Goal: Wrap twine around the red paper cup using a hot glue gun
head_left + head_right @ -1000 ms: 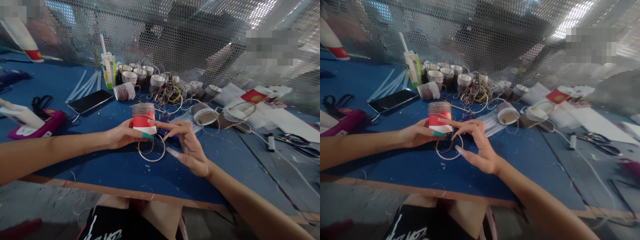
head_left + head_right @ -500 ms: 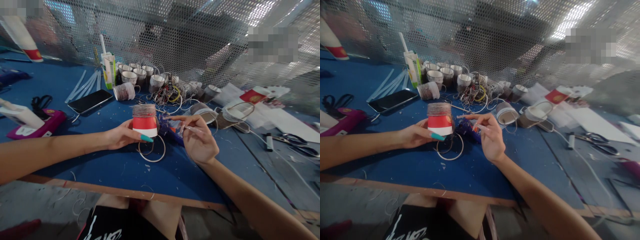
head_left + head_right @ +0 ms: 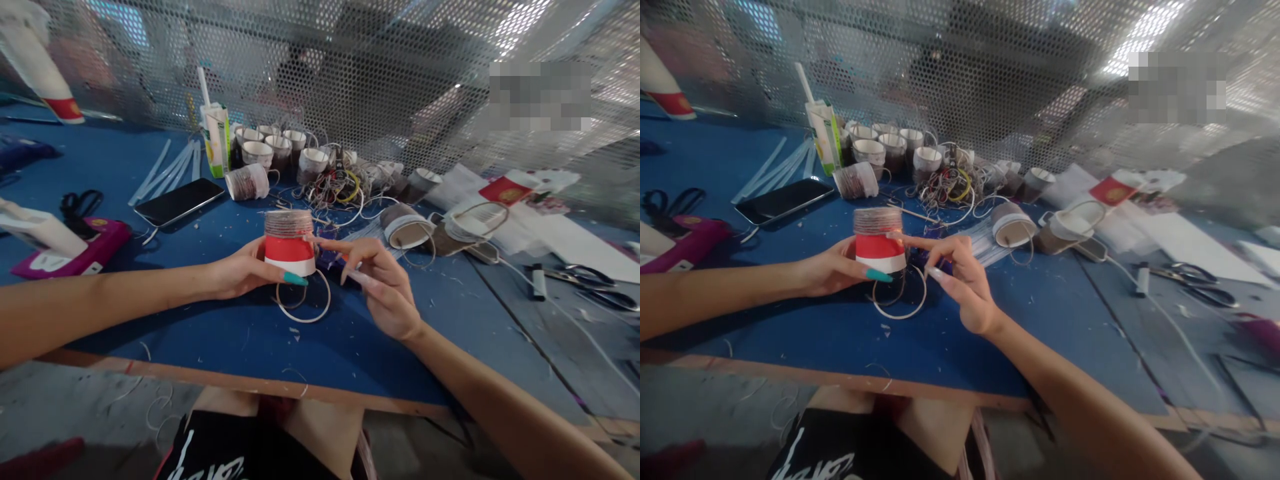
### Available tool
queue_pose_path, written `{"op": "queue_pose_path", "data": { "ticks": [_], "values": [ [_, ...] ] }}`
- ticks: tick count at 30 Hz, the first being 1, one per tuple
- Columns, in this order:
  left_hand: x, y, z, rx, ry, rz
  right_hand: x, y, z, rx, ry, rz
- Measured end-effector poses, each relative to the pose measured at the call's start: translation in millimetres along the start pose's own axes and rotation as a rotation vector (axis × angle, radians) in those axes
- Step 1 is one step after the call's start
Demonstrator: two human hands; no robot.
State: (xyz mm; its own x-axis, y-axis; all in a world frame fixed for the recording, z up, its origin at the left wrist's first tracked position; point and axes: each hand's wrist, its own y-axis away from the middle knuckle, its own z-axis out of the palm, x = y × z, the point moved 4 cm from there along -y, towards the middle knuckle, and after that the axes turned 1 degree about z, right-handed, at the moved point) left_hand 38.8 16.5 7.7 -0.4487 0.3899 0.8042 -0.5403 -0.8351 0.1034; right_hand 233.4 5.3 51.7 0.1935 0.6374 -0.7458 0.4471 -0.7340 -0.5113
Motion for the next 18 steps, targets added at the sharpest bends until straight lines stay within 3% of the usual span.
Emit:
{"op": "queue_pose_path", "data": {
  "ticks": [3,8,11,14,18],
  "values": [
    [0.5,-0.5,-0.6,-0.033,0.014,0.009,-0.2,1.1,-4.5,0.042,-0.008,-0.069],
    [3.1,-1.2,2.9,-0.103,-0.019,0.065,-9.2,0.9,4.6,-0.231,0.148,-0.061],
    [3.2,-1.2,2.5,-0.095,-0.06,0.065,-14.2,0.8,8.9,-0.31,0.141,-0.071],
    [2.1,-1.3,0.6,-0.092,-0.085,0.061,-13.1,1.9,10.9,-0.314,0.108,-0.043],
    [-0.2,-1.7,-0.9,-0.11,-0.061,0.058,-7.3,2.2,9.6,-0.182,-0.103,0.056]
  ]
}}
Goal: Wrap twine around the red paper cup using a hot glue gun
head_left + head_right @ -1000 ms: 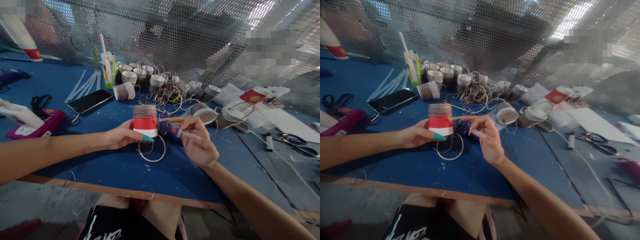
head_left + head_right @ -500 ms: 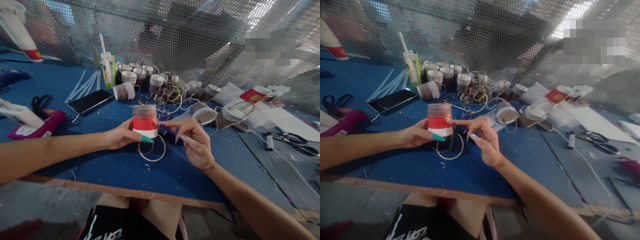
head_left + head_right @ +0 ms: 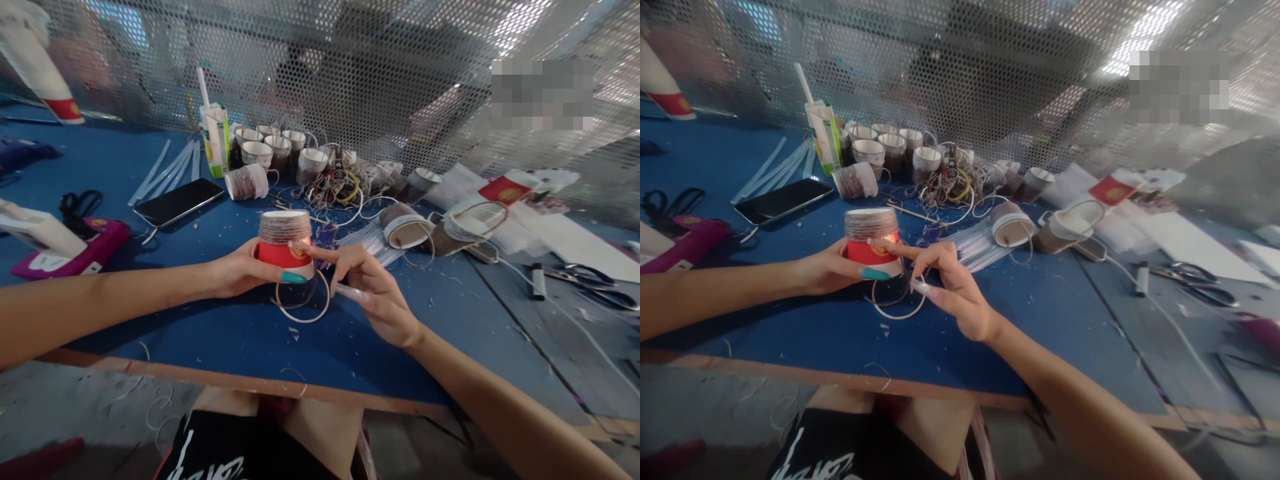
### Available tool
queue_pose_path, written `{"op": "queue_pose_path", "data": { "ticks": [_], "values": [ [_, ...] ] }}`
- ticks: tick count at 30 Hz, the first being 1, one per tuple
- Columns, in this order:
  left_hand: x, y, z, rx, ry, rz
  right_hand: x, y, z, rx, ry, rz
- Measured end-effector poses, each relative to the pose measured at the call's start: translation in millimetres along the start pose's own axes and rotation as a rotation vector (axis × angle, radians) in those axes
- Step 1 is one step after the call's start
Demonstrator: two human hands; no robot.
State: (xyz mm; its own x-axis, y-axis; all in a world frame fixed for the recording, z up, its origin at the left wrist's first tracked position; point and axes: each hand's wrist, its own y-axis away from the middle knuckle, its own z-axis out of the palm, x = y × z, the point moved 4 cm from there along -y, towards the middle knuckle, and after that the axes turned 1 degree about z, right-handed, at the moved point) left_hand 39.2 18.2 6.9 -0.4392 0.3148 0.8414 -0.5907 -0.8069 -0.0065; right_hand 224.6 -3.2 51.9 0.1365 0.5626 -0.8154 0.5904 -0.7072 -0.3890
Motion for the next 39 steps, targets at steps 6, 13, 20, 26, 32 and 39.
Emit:
{"op": "queue_pose_path", "data": {
  "ticks": [6,13,20,26,32,39],
  "values": [
    [-0.6,0.4,-0.8,0.019,0.052,-0.016,4.9,-5.8,-3.5,0.168,-0.242,0.068],
    [1.2,-0.2,0.2,0.008,0.035,-0.015,4.5,-4.5,-12.2,0.249,-0.11,-0.03],
    [1.6,-0.4,2.8,0.06,-0.066,0.073,-1.7,1.5,-2.8,-0.009,0.137,-0.106],
    [8.0,-1.0,2.3,0.247,-0.04,0.212,3.7,-13.0,-45.6,0.266,0.62,-0.109],
    [6.3,-2.1,-6.9,0.28,0.009,0.179,28.9,-18.5,-34.8,-0.164,0.969,0.221],
    [4.5,-2.5,-7.0,0.169,0.02,0.152,41.3,-17.0,-37.7,-0.074,0.968,0.331]
  ]
}}
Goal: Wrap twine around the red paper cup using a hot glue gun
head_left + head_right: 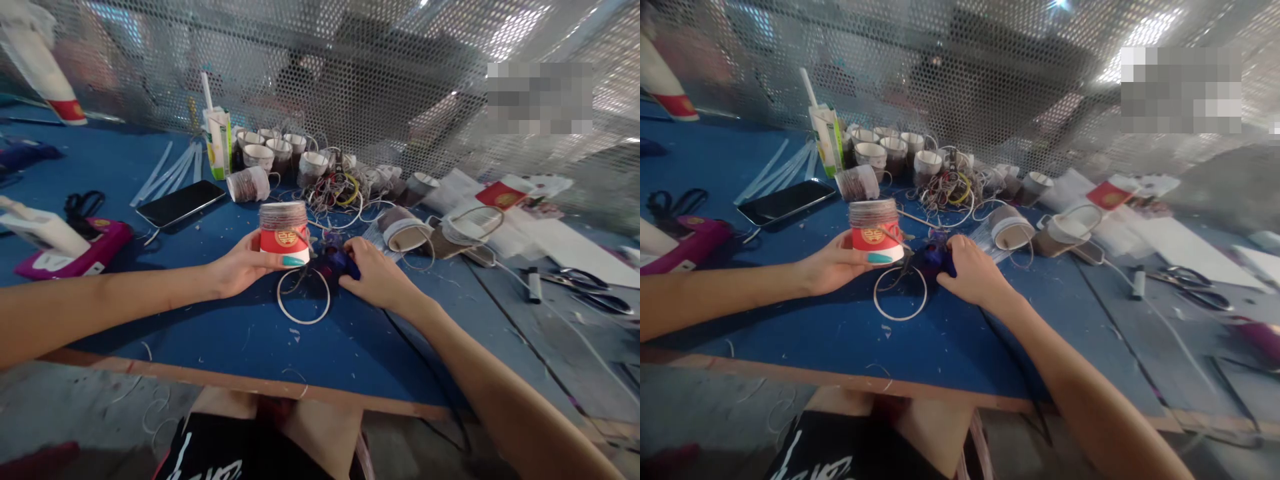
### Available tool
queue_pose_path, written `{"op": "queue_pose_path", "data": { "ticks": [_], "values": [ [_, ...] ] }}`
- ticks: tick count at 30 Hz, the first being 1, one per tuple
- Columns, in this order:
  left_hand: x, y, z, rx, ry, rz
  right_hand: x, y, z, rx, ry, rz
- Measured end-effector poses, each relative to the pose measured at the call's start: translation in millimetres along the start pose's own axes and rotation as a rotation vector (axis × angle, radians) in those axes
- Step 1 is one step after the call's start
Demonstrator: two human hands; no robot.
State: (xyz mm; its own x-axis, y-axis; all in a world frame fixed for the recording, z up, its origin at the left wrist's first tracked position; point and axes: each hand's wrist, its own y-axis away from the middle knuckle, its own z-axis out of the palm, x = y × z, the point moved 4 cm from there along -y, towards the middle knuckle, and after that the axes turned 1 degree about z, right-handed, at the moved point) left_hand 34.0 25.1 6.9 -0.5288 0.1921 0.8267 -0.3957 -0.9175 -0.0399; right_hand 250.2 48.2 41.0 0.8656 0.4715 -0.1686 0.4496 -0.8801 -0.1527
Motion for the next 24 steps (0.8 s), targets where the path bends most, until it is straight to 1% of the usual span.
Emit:
{"op": "queue_pose_path", "data": {
  "ticks": [2,4,7,9,10,11,12,14,16,19,20,24],
  "values": [
    [-0.3,0.0,-1.5,0.005,0.017,-0.014,6.3,-2.0,-3.4,0.103,-0.077,0.022],
    [-0.1,0.1,-1.8,0.001,0.03,-0.021,12.5,-2.7,-6.9,0.221,-0.204,0.064],
    [0.3,0.5,0.1,-0.013,0.044,-0.018,18.0,-1.3,-11.4,0.391,-0.457,0.138],
    [0.4,1.0,1.3,-0.007,0.044,-0.006,17.6,0.9,-15.3,0.506,-0.615,0.166],
    [0.4,1.2,1.6,0.0,0.041,0.0,16.1,1.7,-16.9,0.542,-0.702,0.173],
    [0.2,1.4,1.6,0.009,0.035,0.003,13.8,2.0,-17.6,0.542,-0.799,0.181],
    [-0.1,1.5,1.3,0.017,0.033,0.001,11.0,1.7,-17.2,0.507,-0.904,0.196],
    [-0.9,1.6,0.3,0.03,0.042,-0.009,4.3,1.4,-15.1,0.395,-1.107,0.246],
    [-1.5,1.6,-0.7,0.044,0.054,-0.024,-1.4,3.1,-15.8,0.342,-1.249,0.306],
    [-1.6,1.9,-0.9,0.062,0.049,-0.049,-7.5,7.4,-22.9,0.343,-1.371,0.346],
    [-1.4,2.2,-0.5,0.063,0.044,-0.057,-9.6,8.4,-25.5,0.322,-1.401,0.342],
    [0.3,3.3,0.7,0.053,0.027,-0.061,-17.3,10.0,-29.6,0.105,-1.505,0.291]
  ]
}}
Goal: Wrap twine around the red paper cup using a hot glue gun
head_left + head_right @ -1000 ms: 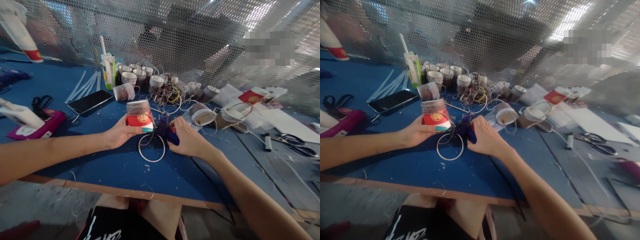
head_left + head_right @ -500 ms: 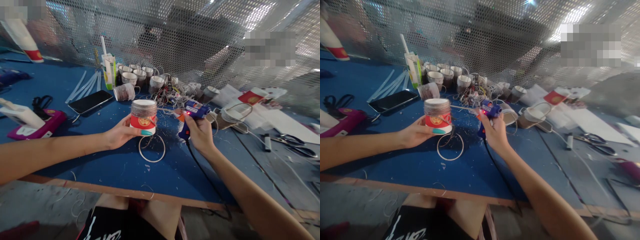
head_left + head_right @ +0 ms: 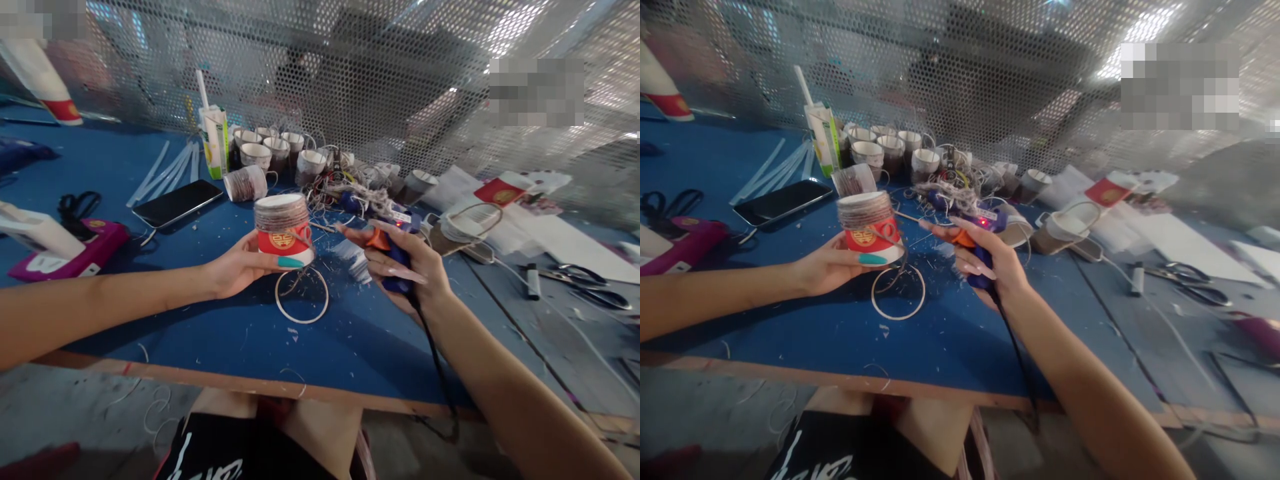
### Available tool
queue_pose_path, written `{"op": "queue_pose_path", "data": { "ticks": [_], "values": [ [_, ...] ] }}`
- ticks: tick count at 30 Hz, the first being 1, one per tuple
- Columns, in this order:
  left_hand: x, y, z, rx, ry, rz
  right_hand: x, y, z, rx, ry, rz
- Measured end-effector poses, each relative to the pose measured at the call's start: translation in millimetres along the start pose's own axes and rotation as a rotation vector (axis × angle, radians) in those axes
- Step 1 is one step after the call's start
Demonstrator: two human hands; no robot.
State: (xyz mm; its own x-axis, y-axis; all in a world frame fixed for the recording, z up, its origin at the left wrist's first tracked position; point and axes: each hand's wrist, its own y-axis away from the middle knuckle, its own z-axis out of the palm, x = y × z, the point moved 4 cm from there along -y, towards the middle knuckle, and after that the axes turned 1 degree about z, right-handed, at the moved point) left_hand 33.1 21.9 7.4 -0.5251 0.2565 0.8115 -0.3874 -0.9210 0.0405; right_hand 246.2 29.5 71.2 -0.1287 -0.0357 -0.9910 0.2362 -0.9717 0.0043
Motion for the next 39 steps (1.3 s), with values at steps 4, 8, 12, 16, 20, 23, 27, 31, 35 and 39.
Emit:
{"op": "queue_pose_path", "data": {
  "ticks": [4,8,12,16,20,23,27,31,35,39],
  "values": [
    [1.5,0.6,1.1,-0.04,-0.023,0.023,6.6,-2.4,1.2,-0.038,-0.041,0.043],
    [0.6,0.1,2.2,-0.073,-0.014,0.04,16.5,-5.9,2.6,0.036,0.046,-0.053],
    [-1.4,-1.6,1.6,-0.072,-0.013,0.049,31.4,-3.8,11.1,-0.033,0.107,0.01],
    [-2.5,-2.5,0.8,-0.059,-0.033,0.037,40.4,0.4,17.2,-0.047,0.092,0.069],
    [-1.4,-1.9,0.4,-0.042,-0.036,0.046,37.7,-1.5,15.0,0.013,0.111,0.023],
    [-0.5,-1.2,0.2,-0.04,-0.009,0.053,30.3,-6.2,5.0,0.1,0.118,-0.016],
    [-0.1,-0.7,0.2,0.003,0.019,0.048,20.2,-12.9,-11.8,0.188,0.171,-0.032],
    [5.1,-0.6,0.9,0.111,0.088,0.111,14.1,-18.7,-27.9,0.3,0.253,-0.111],
    [10.8,-1.3,-2.3,0.242,0.159,0.169,9.7,-21.5,-42.9,0.487,0.348,-0.295],
    [11.4,-2.0,-5.7,0.303,0.201,0.171,6.9,-21.6,-52.9,0.608,0.454,-0.401]
  ]
}}
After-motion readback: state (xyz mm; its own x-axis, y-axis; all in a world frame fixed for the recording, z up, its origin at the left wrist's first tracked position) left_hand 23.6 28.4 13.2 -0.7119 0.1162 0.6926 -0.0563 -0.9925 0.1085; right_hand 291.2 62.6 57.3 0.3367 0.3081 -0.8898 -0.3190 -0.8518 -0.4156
